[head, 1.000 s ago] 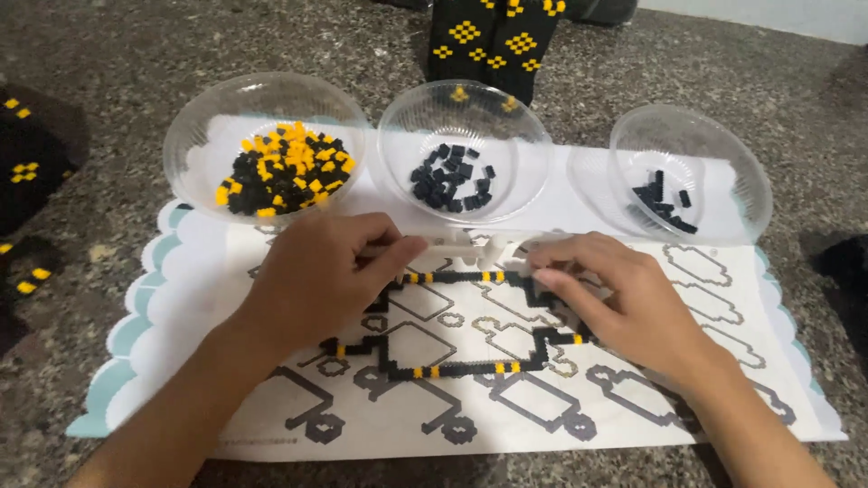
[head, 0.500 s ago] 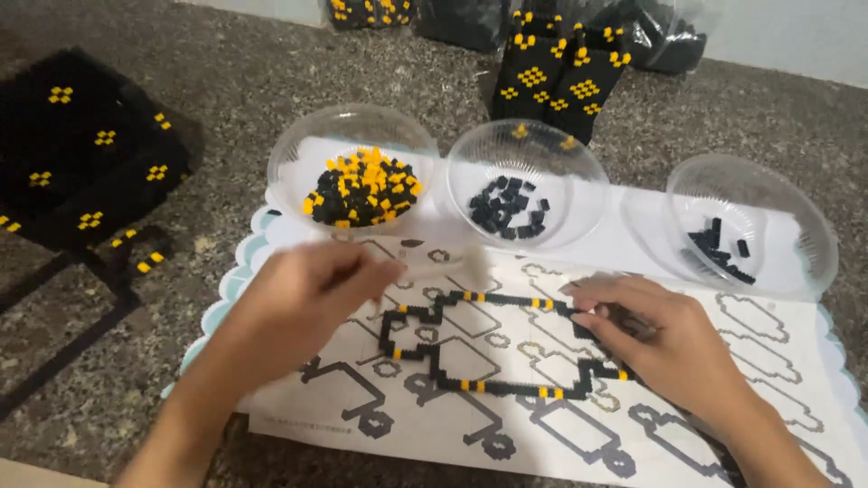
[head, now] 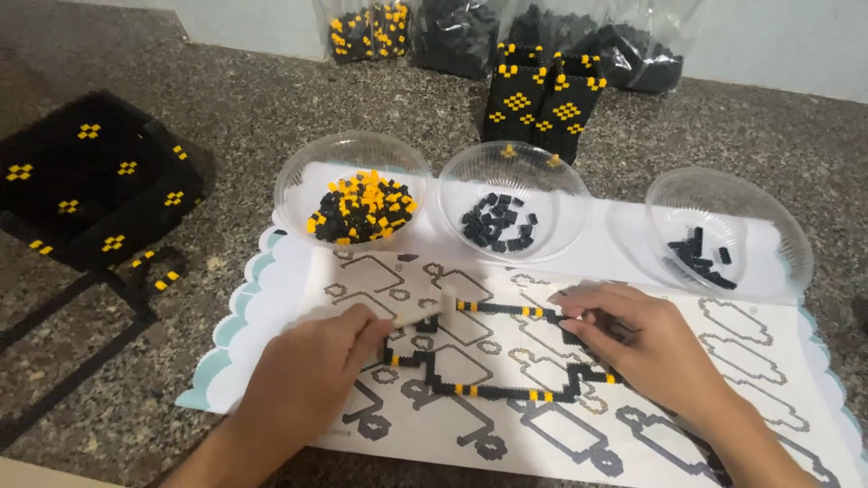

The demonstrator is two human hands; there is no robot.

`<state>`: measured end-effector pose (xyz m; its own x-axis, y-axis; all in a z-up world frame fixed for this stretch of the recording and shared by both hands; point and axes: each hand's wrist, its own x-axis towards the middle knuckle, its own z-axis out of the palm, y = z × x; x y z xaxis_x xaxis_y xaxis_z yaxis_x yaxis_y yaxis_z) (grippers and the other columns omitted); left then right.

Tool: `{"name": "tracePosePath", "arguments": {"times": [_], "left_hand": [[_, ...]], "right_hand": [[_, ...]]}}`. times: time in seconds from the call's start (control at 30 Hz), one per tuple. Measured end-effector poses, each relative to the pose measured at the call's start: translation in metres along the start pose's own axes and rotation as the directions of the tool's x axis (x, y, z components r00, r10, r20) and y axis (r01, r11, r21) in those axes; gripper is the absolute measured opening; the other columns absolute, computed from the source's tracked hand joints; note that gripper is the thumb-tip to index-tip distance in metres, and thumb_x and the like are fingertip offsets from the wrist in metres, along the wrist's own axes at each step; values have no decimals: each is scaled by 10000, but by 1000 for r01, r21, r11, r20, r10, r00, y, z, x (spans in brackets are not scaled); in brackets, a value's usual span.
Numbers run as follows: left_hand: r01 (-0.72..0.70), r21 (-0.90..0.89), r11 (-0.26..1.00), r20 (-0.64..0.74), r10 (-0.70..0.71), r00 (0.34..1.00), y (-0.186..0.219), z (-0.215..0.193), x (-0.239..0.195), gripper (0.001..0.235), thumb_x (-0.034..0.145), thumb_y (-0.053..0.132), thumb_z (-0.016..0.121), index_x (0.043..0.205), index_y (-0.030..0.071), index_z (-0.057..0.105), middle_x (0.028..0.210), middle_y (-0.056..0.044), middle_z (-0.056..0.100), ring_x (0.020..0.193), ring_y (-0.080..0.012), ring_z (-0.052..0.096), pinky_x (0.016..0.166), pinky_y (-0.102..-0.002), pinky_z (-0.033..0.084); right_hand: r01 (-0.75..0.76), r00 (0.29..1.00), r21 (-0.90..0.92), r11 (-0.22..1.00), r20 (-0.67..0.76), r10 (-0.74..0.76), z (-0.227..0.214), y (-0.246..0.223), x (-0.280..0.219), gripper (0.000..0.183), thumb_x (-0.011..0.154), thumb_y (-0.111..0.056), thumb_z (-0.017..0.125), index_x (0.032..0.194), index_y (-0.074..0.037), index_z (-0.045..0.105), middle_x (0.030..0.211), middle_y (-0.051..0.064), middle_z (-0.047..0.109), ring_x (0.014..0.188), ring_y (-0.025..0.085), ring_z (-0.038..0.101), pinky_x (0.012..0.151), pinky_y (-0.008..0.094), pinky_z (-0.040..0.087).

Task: Assembling a structure using small interlocking plastic toy pieces by following a printed pattern on a table.

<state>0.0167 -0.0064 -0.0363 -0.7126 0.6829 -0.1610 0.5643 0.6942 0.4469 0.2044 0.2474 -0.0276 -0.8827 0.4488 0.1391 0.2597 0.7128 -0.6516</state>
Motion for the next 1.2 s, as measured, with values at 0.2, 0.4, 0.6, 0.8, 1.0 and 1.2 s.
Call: {"name": "tracePosePath", "arguments": {"times": [0.2,0.4,0.6,0.8,1.0,1.2], "left_hand": [[14,-10,1000,-1,-14,1000,17,-18,-9,361,952,487,431,798,168,499,654,-30,650,614,-306,579,580,-399,417],[36,26,999,35,-37,999,27,-30,-17,381,970,464,386,780,159,510,707,-4,679,630,-229,609,615,-354,441],[94,105,990,-6,-94,996,14,-25,-20,276,943,492,377,934,223,439,967,-24,695,884,-378,588,710,-444,442],[22,126,992,-13,-20,1000,9,-19,-22,223,957,433,397,969,236,502,826,-41,712,753,-277,665,656,-397,495],[105,61,993,28,-107,994,33,-33,-25,267,959,444,370,951,227,526,788,-50,708,743,-320,639,664,-393,442],[-166,229,959,-65,185,981,6,-8,-9,268,1003,319,417,877,140,570,533,13,569,447,-146,568,401,-280,471]], "right_hand": [[-39,999,22,999,10,39,-1,-1,0,237,766,-169,704,996,-185,759,1012,-26,755,620,94,598,587,228,466],[-10,999,3,1000,31,10,-2,0,0,272,771,-193,693,1038,-196,744,1061,-11,751,787,111,692,651,234,516],[-22,999,1,1000,37,22,-3,-3,0,262,793,-187,670,1045,-203,740,1044,-34,754,862,115,691,720,252,514],[-12,999,-20,1000,48,13,-3,-3,0,266,799,-213,661,1055,-206,734,1065,-28,751,930,130,691,768,269,521],[41,998,-26,999,41,-40,-4,-5,0,292,810,-287,640,1068,-174,718,1059,-14,747,841,131,696,715,257,527],[146,942,-86,985,317,-112,-10,-16,-9,969,580,-646,716,1393,-205,424,1320,32,561,1170,196,496,973,411,365]]}}
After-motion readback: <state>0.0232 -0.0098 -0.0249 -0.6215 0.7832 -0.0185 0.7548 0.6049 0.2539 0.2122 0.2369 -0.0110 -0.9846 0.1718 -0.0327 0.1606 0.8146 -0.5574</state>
